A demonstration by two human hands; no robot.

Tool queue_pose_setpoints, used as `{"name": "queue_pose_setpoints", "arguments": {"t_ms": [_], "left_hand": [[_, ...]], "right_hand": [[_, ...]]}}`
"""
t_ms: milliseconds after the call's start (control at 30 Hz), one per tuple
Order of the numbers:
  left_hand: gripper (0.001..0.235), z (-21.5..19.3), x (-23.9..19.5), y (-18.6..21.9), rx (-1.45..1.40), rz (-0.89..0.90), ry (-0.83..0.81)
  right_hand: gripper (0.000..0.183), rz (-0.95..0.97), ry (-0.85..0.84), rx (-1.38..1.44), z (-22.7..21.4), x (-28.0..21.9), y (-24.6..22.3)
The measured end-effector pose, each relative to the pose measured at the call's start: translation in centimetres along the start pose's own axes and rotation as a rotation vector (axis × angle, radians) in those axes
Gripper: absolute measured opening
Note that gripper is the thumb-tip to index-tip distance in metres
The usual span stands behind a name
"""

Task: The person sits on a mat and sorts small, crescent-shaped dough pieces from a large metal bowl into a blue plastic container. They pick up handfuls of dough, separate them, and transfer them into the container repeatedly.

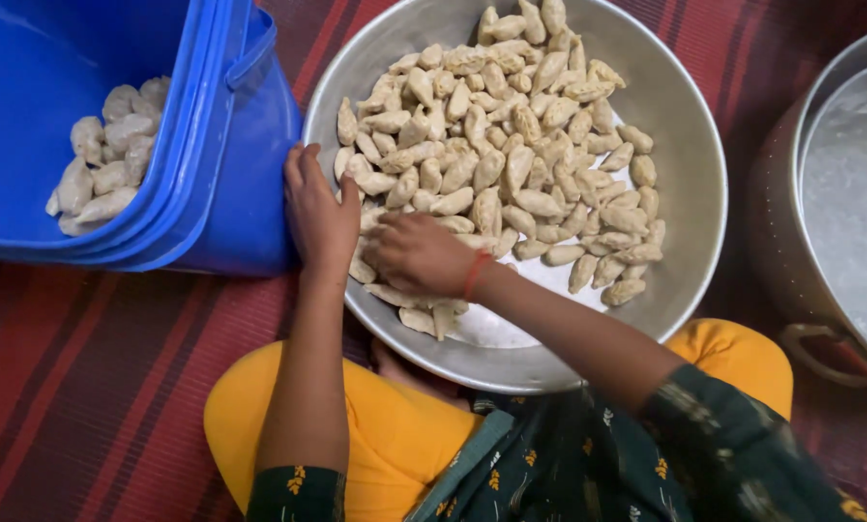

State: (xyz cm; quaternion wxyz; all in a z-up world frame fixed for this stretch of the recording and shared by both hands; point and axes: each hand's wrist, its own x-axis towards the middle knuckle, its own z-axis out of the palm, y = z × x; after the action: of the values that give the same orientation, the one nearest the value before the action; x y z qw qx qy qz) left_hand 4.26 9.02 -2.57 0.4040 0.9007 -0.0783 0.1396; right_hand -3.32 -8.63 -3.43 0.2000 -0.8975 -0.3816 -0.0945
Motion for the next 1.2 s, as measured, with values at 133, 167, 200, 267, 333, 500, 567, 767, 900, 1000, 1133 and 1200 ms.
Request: {"name": "queue_pose_setpoints", "arguments": {"t_ms": [133,167,200,267,333,500,567,767,900,1000,1133,1200], "left_hand": [[0.048,1.7,-0.2,-1.7,-0.043,-0.015,-0.024],[0.046,1.9,-0.3,-2.0,-0.060,-0.053,-0.045],[0.043,2.0,-0.2,-2.3,-0.079,-0.059,-0.056],[0.037,1.8,0.0,-2.6,-0.118,-0.070,-0.080],[0.039,1.6,-0.2,-2.3,-0.094,-0.035,-0.095],[0.045,1.5,-0.2,-1.1,-0.034,-0.079,-0.137],[0.046,1.4,0.1,-0.6,-0.030,-0.120,-0.160],[0.046,1.0,0.5,0.5,0.002,-0.236,-0.233],[0.046,1.2,0.6,1.0,0.071,-0.287,-0.280],[0.047,1.4,0.7,1.0,0.088,-0.284,-0.290],[0.046,1.5,0.5,0.7,0.097,-0.257,-0.284],[0.045,1.6,0.3,0.6,0.101,-0.250,-0.287]], "right_hand": [[0.085,-0.016,-0.153,-0.122,0.8,0.0,-1.3],[0.090,0.010,-0.216,-0.127,0.2,-0.6,-1.1],[0.086,0.046,-0.345,-0.155,-0.6,-1.0,-0.7],[0.079,0.122,-0.603,-0.212,-2.5,-2.0,0.3],[0.063,0.142,-0.593,-0.238,-4.1,-3.0,0.7],[0.066,0.233,-0.786,-0.369,-7.3,-6.0,0.7],[0.074,0.303,-0.796,-0.338,-8.7,-6.8,0.5],[0.038,0.934,-1.341,-0.635,-10.7,-4.6,0.6],[0.039,0.692,-0.725,-0.167,-8.9,-1.9,0.1],[0.048,0.198,-0.236,0.280,-3.9,-0.1,-1.5],[0.072,0.052,-0.259,0.153,0.2,-1.5,-3.6],[0.068,0.094,-0.391,0.078,0.4,-3.8,-3.7]]}}
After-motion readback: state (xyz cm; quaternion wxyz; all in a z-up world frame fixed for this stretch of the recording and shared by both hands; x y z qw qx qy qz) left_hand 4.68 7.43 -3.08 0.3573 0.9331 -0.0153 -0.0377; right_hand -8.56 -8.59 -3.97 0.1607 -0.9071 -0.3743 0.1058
